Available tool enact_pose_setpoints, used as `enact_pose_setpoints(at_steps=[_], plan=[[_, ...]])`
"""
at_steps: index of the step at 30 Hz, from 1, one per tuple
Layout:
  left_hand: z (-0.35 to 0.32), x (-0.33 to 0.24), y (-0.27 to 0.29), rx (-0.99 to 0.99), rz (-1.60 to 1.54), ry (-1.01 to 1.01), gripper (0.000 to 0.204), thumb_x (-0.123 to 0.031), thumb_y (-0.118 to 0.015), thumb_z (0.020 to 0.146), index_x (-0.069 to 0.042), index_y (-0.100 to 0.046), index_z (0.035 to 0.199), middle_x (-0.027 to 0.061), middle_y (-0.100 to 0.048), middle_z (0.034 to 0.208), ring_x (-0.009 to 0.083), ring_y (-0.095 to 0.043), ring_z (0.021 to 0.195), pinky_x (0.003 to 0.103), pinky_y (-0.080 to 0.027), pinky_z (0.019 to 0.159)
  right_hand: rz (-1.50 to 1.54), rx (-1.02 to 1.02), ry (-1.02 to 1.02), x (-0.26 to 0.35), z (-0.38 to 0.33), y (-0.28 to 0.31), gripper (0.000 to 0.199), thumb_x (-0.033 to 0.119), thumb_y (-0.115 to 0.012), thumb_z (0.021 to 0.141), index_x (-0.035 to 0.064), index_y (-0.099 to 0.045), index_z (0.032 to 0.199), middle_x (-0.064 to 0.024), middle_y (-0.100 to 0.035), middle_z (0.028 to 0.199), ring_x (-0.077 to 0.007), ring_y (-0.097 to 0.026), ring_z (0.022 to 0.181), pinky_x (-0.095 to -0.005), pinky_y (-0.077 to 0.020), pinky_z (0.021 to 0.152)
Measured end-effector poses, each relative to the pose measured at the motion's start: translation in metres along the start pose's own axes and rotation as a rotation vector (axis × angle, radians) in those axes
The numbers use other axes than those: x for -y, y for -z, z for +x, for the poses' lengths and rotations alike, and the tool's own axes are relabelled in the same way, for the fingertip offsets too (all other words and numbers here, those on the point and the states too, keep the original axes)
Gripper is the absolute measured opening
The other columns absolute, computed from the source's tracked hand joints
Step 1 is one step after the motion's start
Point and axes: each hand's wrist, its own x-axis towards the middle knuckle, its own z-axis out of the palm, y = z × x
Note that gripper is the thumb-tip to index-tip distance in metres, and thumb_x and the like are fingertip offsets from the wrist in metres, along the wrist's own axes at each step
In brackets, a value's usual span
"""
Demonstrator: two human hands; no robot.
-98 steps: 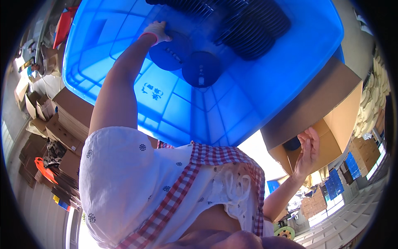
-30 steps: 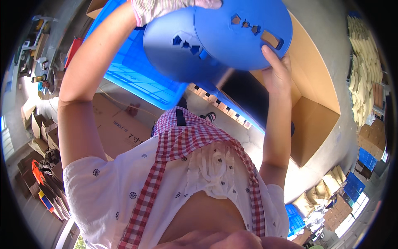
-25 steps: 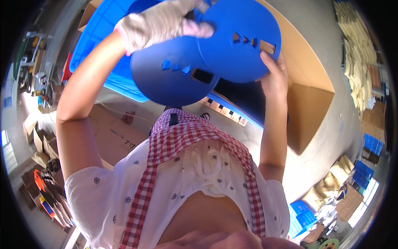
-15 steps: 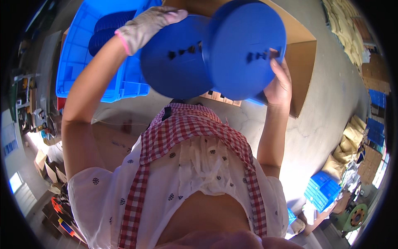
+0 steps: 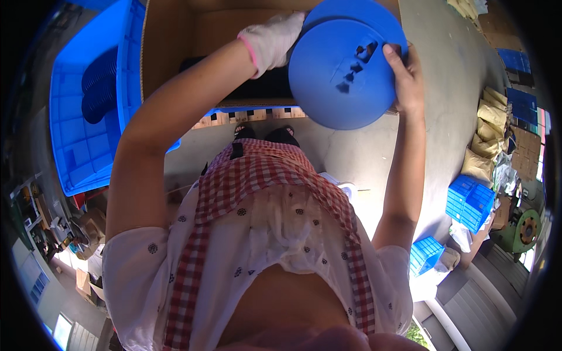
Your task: The person transfers blue plastic lids and black corrugated tubes from a blue plastic crate into a cardboard box. They handle the items by hand, placing the lids and tubes into the box one by one or in small stacks.
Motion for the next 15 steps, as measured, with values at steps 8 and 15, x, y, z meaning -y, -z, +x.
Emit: enact_pose_setpoints(at_steps=[8, 15], plan=[[-0.049, 0.067, 0.003, 0.329, -0.101, 0.361, 0.038, -0.041, -0.044, 0.097, -0.008, -0.060, 0.109, 0.0061, -0.063, 0.097, 0.0146, -0.059, 0.084, 0.028, -0.049, 0.078, 0.126, 0.503, -0.182, -0.049, -0.086, 0.005, 0.057, 0.015, -0.076, 0.077, 0.0068, -0.053, 0.129, -0.0087, -0.060, 0.122, -0.0214, -0.056, 0.114, -0.0326, -0.0408, 0.100], [-0.016, 0.054, -0.025, 0.153, -0.102, 0.259, 0.038, -0.040, -0.046, 0.096, -0.008, -0.059, 0.112, 0.0060, -0.061, 0.105, 0.0166, -0.057, 0.096, 0.029, -0.044, 0.090, -0.178, 0.626, 0.054, -0.037, -0.037, 0.019, 0.039, 0.003, -0.078, 0.073, 0.0028, -0.060, 0.108, -0.0038, -0.066, 0.089, -0.0123, -0.061, 0.084, -0.0255, -0.0480, 0.076]])
